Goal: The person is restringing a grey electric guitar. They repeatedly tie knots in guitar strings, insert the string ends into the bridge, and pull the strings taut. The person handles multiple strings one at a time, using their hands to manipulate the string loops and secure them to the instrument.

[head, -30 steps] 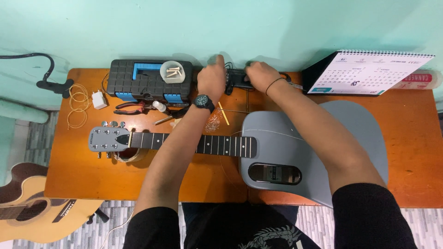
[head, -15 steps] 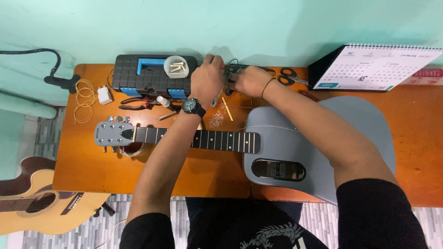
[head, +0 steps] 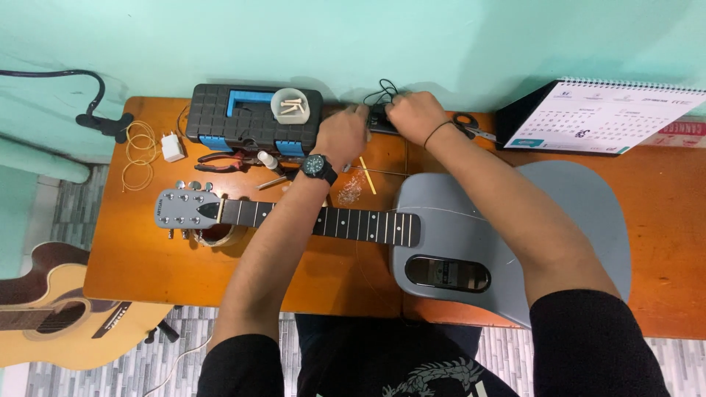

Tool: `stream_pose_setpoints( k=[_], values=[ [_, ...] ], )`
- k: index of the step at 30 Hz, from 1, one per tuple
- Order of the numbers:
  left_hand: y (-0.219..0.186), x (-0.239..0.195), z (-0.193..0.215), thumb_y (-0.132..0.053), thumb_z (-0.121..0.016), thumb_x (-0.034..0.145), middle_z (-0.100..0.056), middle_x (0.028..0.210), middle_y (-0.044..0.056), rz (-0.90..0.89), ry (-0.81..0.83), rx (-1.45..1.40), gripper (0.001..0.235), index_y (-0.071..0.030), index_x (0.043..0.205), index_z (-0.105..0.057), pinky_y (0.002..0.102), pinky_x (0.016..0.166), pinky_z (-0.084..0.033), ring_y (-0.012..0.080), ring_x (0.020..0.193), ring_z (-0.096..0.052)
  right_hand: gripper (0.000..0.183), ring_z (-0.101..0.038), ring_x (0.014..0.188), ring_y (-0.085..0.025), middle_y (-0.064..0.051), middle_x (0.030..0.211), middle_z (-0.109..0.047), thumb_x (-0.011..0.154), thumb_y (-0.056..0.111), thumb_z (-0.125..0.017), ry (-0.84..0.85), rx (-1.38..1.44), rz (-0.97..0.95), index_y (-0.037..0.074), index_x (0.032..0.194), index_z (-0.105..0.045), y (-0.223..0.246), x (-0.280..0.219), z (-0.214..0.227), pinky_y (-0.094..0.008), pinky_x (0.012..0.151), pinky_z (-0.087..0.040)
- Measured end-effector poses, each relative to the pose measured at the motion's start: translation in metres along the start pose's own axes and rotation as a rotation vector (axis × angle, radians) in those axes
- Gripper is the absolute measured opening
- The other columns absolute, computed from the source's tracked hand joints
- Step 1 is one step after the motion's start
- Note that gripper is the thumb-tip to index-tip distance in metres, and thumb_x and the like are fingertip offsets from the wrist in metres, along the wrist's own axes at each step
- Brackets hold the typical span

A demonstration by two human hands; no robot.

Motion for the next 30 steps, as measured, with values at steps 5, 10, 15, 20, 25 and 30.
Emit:
stream_pose_setpoints(
  k=[5,10,15,20,25,30],
  values=[
    [0.002,-0.005,-0.022,-0.023,-0.069,0.089,-0.069,0.114,0.011,-0.011,0.071,-0.007,0.036,-0.011,0.123,-0.067,0.043,0.076,-0.061,0.0319,0.093,-0.074,0.012,-0.064,0.062,-0.018,-0.002,0.071,-0.062,0.097,0.008,-0.065,-0.055,0.114,-0.026,0.013,0.087,-0.067,0.006,0.002,0.042,-0.029,0.051,-0.048],
    [0.000,-0.010,-0.024,-0.023,-0.065,0.091,-0.069,0.109,0.011,-0.013,0.188,0.004,0.036,-0.010,0.125,-0.069,0.045,0.080,-0.058,0.0324,0.098,-0.072,0.017,-0.068,0.076,-0.029,-0.012,0.081,-0.068,0.104,0.009,-0.060,0.059,0.536,-0.084,0.006,0.088,-0.064,0.000,0.004,0.060,-0.036,0.063,-0.053],
    [-0.018,-0.024,-0.011,-0.027,-0.057,0.096,-0.075,0.100,0.008,-0.042,0.242,0.136,0.026,-0.013,0.105,-0.078,0.041,0.088,-0.051,0.0300,0.096,-0.071,0.020,-0.071,0.093,-0.033,-0.015,0.101,-0.075,0.109,0.023,-0.062,0.185,0.797,-0.296,0.008,0.112,-0.075,-0.030,-0.009,0.089,-0.042,0.077,-0.057],
    [-0.041,-0.038,0.037,-0.016,-0.048,0.098,-0.074,0.084,0.013,-0.127,0.228,-0.047,0.025,-0.011,0.090,-0.071,0.050,0.073,-0.054,0.0370,0.081,-0.071,0.028,-0.069,0.090,-0.034,-0.011,0.103,-0.077,0.108,0.030,-0.058,0.334,0.546,-0.251,0.011,0.115,-0.077,-0.056,-0.032,0.143,-0.050,0.069,-0.053],
    [-0.101,-0.062,0.132,-0.015,-0.051,0.096,-0.070,0.081,0.011,-0.261,-0.165,-0.037,0.016,-0.011,0.089,-0.066,0.050,0.064,-0.049,0.0369,0.076,-0.068,0.023,-0.066,0.093,-0.030,-0.008,0.102,-0.074,0.112,0.028,-0.061,0.080,0.550,-0.298,0.010,0.116,-0.076,-0.076,-0.098,0.241,-0.045,0.074,-0.051],
    [-0.190,-0.106,0.201,-0.021,-0.069,0.097,-0.069,0.105,0.010,-0.437,-0.327,-0.373,0.021,-0.011,0.115,-0.070,0.049,0.082,-0.047,0.0343,0.100,-0.063,0.020,-0.073,0.090,-0.026,-0.013,0.102,-0.078,0.108,0.016,-0.067,-0.335,0.690,-0.441,-0.001,0.109,-0.077,-0.046,-0.197,0.313,-0.038,0.082,-0.056]
  ],
)
Point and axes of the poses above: each hand's wrist, its own x-axis towards the middle knuckle, its own z-axis out of the back of the hand, y = z × x, the point moved 10 cm from there along x, towards the middle knuckle
